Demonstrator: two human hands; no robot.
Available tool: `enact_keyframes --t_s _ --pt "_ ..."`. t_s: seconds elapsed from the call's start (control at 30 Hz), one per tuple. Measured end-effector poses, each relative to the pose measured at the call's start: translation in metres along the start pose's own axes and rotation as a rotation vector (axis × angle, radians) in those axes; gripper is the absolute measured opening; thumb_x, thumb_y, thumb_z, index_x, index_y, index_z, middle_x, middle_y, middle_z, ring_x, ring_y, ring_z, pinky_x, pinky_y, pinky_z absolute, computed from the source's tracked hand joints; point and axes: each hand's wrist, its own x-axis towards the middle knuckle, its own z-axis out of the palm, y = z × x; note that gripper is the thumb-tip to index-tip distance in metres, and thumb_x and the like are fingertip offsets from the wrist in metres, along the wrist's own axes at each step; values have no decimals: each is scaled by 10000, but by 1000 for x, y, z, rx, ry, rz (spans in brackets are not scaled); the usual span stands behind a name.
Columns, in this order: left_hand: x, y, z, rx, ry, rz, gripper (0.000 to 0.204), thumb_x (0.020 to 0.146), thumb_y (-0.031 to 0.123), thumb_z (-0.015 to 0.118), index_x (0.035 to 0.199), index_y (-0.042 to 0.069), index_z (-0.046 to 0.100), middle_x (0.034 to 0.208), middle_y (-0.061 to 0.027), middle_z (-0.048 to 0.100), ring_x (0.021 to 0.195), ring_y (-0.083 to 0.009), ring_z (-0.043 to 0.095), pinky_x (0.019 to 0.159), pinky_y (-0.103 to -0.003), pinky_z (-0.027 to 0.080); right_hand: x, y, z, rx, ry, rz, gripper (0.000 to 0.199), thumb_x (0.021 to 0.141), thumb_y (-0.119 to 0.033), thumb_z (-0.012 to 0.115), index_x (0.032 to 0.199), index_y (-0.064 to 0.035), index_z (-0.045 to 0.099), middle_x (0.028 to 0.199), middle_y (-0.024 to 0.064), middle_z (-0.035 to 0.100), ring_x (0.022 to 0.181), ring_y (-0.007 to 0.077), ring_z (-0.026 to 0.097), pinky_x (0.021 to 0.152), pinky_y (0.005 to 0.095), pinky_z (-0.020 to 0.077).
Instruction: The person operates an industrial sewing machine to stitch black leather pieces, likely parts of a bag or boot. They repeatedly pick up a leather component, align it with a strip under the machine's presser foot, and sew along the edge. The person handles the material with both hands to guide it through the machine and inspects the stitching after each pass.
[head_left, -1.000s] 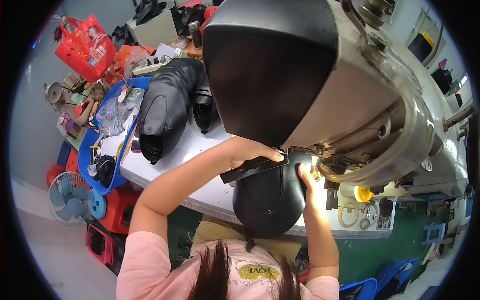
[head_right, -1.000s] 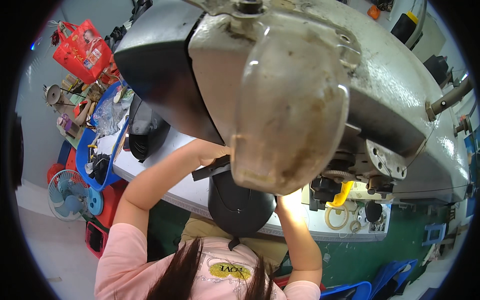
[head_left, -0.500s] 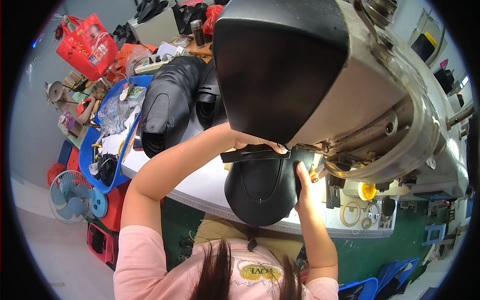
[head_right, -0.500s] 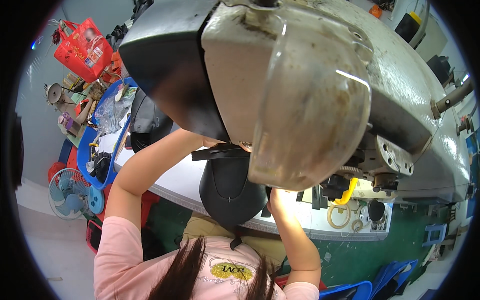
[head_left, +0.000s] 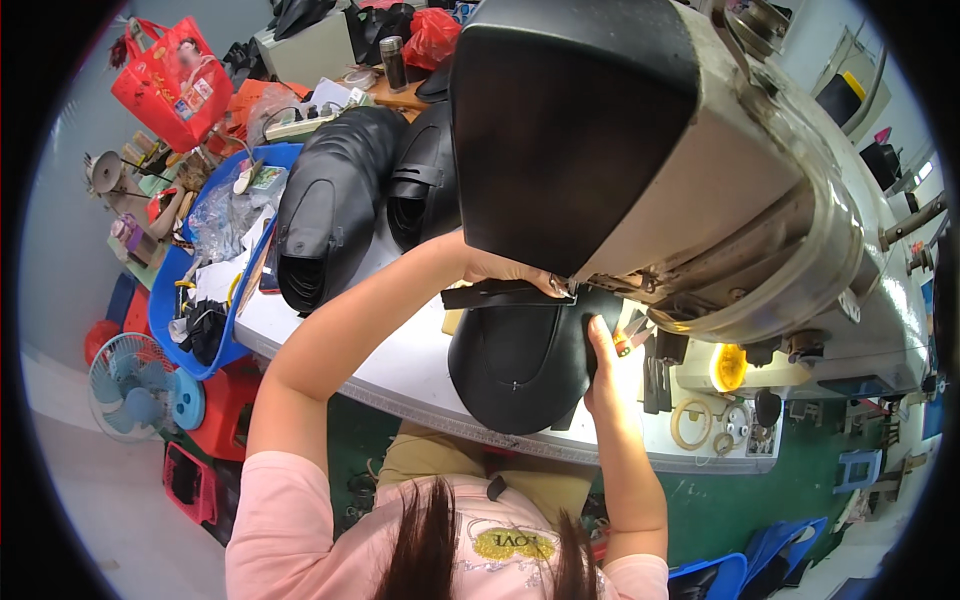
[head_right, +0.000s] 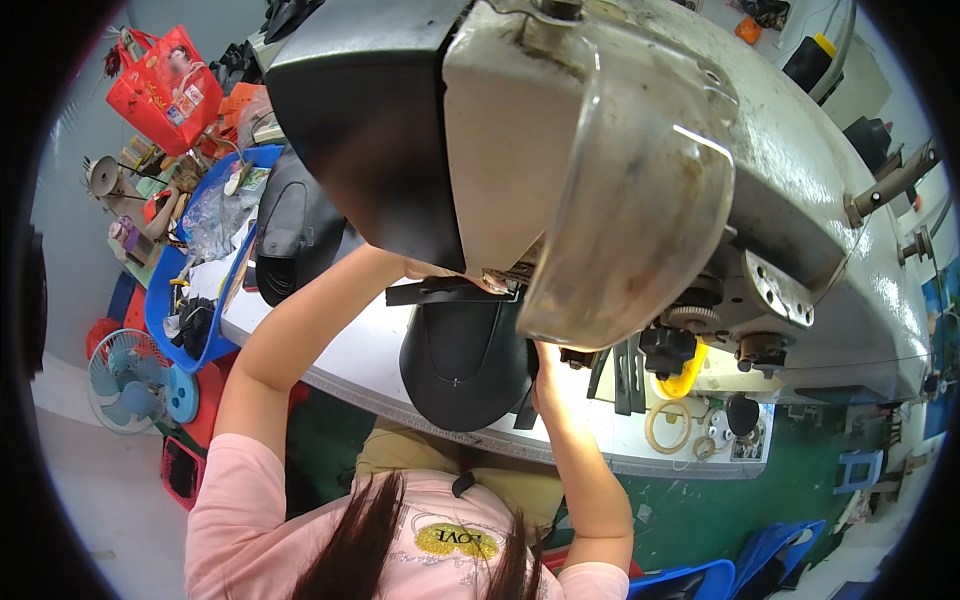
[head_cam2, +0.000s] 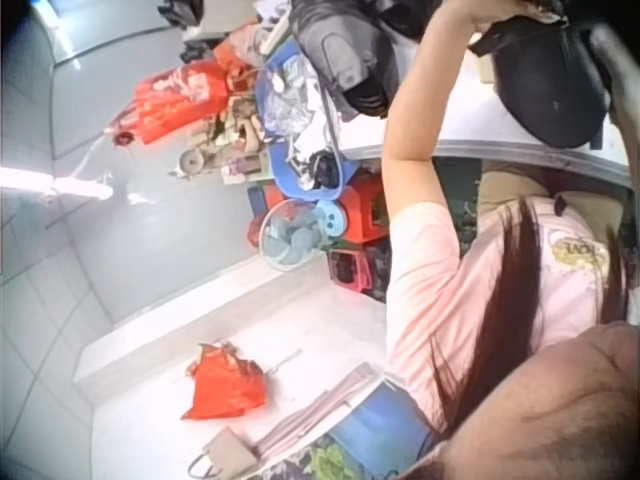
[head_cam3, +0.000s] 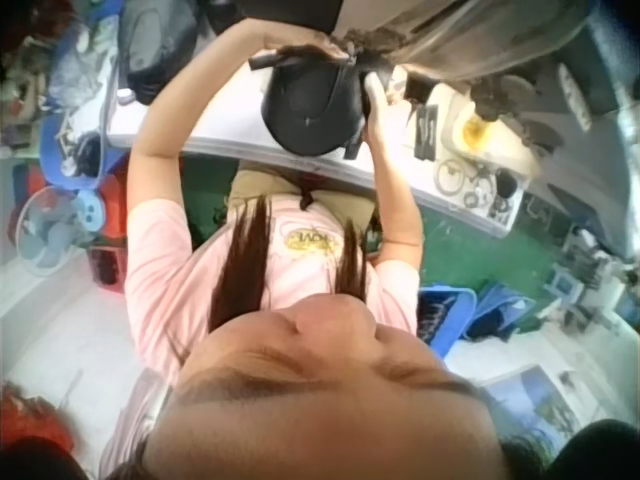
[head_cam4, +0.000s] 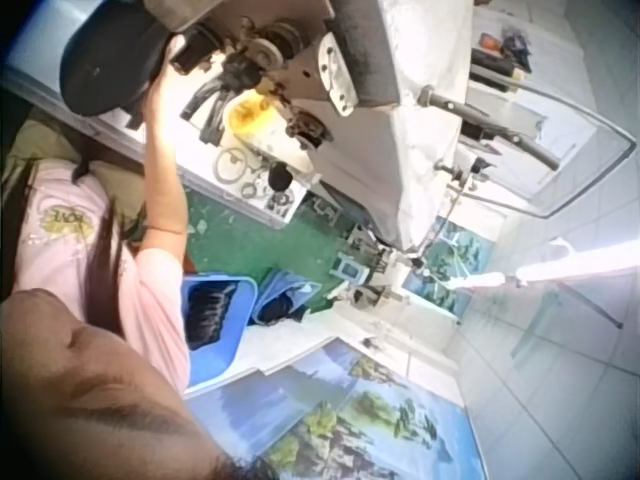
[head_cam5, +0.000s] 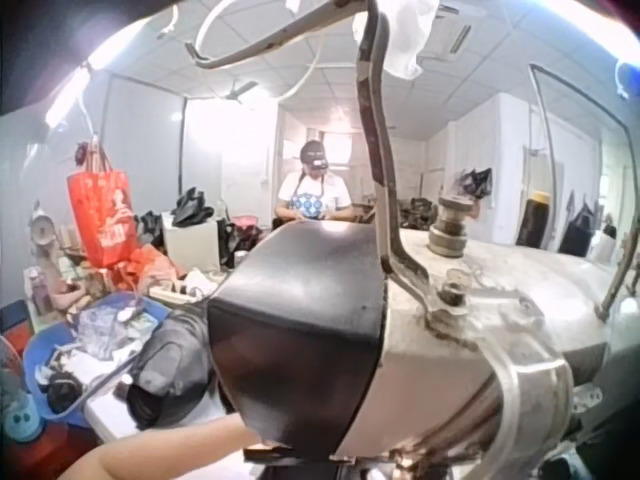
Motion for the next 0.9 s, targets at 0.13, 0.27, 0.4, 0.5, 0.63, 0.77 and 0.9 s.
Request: enact_keyframes --t_s 0.13,0.27,0.4,0.5,0.63,0.77,0.9 --pt "6 3 -7 -12 -18 11 244 682 -4 683 915 28 616 833 -63 623 808 -143 590 755 -248 474 -10 -36 -18 -228 -216 49 121 827 -114 565 786 -1 547 542 31 499 409 81 450 428 210 407" --pt "9 2 -10 -9 -24 19 243 683 -2 683 914 28 616 831 -62 622 806 -142 589 753 -247 472 -22 -73 -74 -669 -58 -567 100 807 -48 536 751 7 598 531 66 552 433 82 441 421 210 349" --pt "4 0 -11 -10 -3 15 241 684 -1 683 914 28 617 830 -61 622 803 -142 588 752 -246 471 1 -171 -182 -587 663 -1077 234 881 -124 483 744 13 615 690 81 601 552 142 518 485 253 420" --pt "9 3 -8 -11 -36 30 240 685 1 684 914 28 617 829 -60 622 802 -142 587 751 -246 470 38 -301 -286 -1135 918 -1398 251 889 -216 491 878 3 612 760 48 609 599 132 500 537 260 409" --pt "14 -1 -9 -32 -64 45 239 685 3 684 913 28 617 827 -59 621 800 -141 586 750 -245 469 95 -407 -458 -1254 635 -882 313 882 -270 482 967 17 573 792 56 571 647 146 481 587 287 403" --pt "12 -1 -8 -39 -40 29 238 686 4 685 913 27 617 826 -58 621 798 -141 585 748 -244 468 126 -305 -478 -1107 742 -992 324 857 -291 500 941 17 558 723 58 543 613 155 488 555 290 399" --pt "16 -6 -6 -50 -53 44 237 687 6 685 913 27 617 824 -57 621 795 -141 584 747 -243 467 126 -235 -495 -1198 698 -1308 327 834 -282 533 986 6 556 749 77 572 634 169 516 563 294 415"
